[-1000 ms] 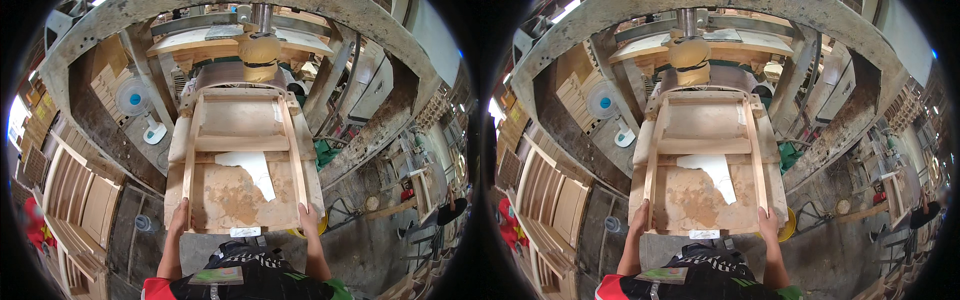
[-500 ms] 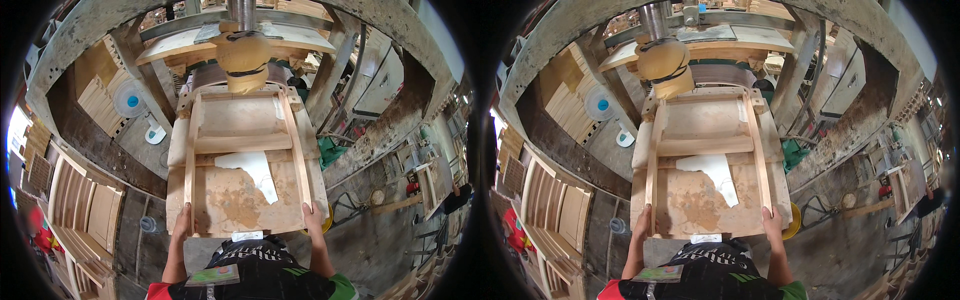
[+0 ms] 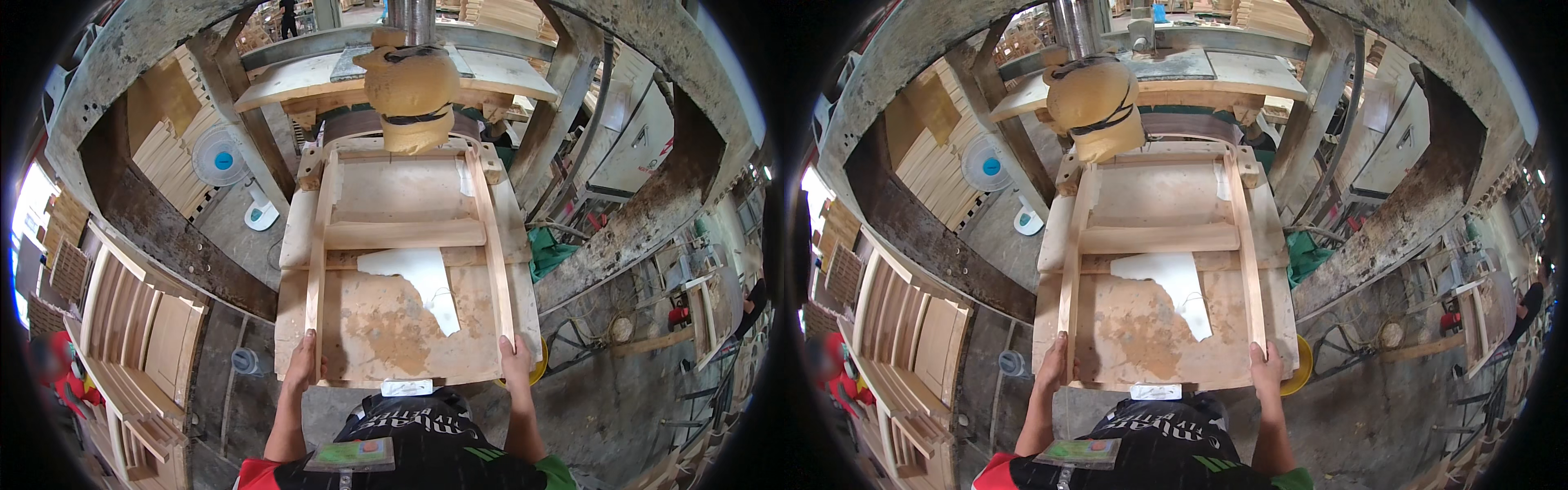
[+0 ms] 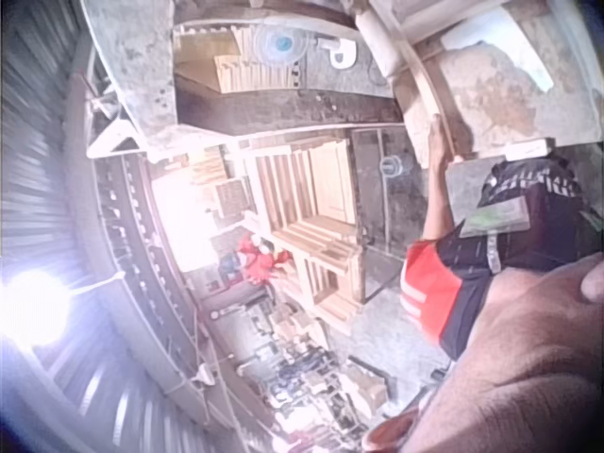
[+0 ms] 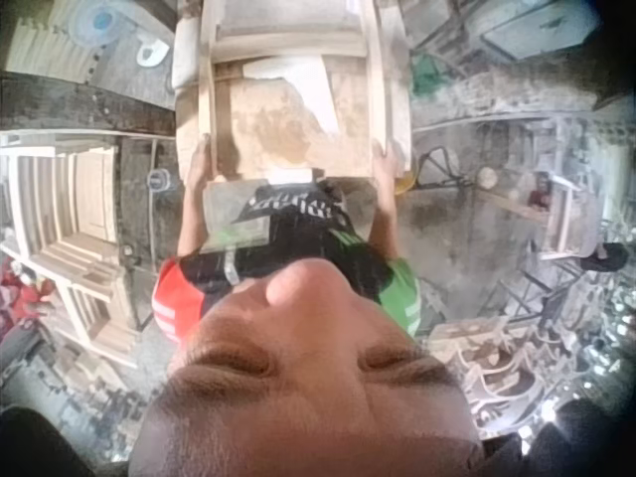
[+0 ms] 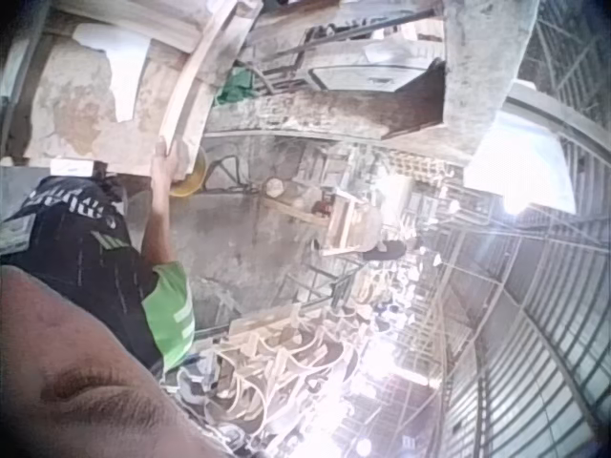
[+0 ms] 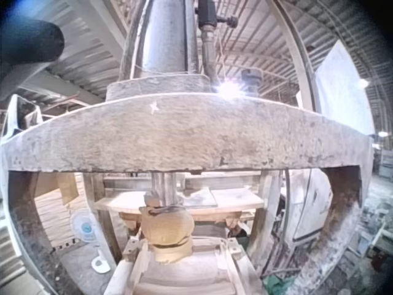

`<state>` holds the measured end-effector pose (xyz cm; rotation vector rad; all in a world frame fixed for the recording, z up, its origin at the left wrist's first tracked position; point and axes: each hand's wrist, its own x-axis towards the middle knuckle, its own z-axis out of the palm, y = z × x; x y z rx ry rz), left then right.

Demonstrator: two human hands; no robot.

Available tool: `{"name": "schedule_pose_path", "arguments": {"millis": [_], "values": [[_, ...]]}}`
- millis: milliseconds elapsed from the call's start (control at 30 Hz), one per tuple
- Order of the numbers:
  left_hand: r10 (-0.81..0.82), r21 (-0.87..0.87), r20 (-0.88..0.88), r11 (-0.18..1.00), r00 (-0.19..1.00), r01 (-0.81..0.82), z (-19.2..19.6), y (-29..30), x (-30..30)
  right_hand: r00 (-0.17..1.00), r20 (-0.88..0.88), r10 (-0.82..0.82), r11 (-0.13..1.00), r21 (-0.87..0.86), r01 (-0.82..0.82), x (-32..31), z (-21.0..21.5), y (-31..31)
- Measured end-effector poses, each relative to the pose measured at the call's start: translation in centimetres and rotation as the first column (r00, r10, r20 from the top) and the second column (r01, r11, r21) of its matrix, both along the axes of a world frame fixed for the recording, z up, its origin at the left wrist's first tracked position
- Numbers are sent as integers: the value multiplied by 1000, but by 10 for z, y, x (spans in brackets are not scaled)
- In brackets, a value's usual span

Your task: The person assembles wooden chair frames by attaching curved backrests to the base. They repeatedly pick up frames and backrests, align them, and place the assembled units onto a nearby rack.

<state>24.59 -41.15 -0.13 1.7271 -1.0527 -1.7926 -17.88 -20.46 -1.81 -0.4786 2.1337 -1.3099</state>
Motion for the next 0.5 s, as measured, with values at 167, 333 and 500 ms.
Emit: {"name": "schedule_pose_path", "arguments": {"millis": [167, 333, 500], "values": [[14, 2, -5, 1000, 1000, -14, 1, -2, -4, 999, -40, -24, 1000, -2, 24, -4, -10, 4], [16, 1, 8, 1000, 1000, -16, 2, 3, 3, 995, -102, 19, 999, 40, -15, 6, 5, -3], [-19, -44, 5, 999, 1000, 19, 5, 1, -3, 989, -149, 15, 1000, 13, -13, 2, 1, 1]]}}
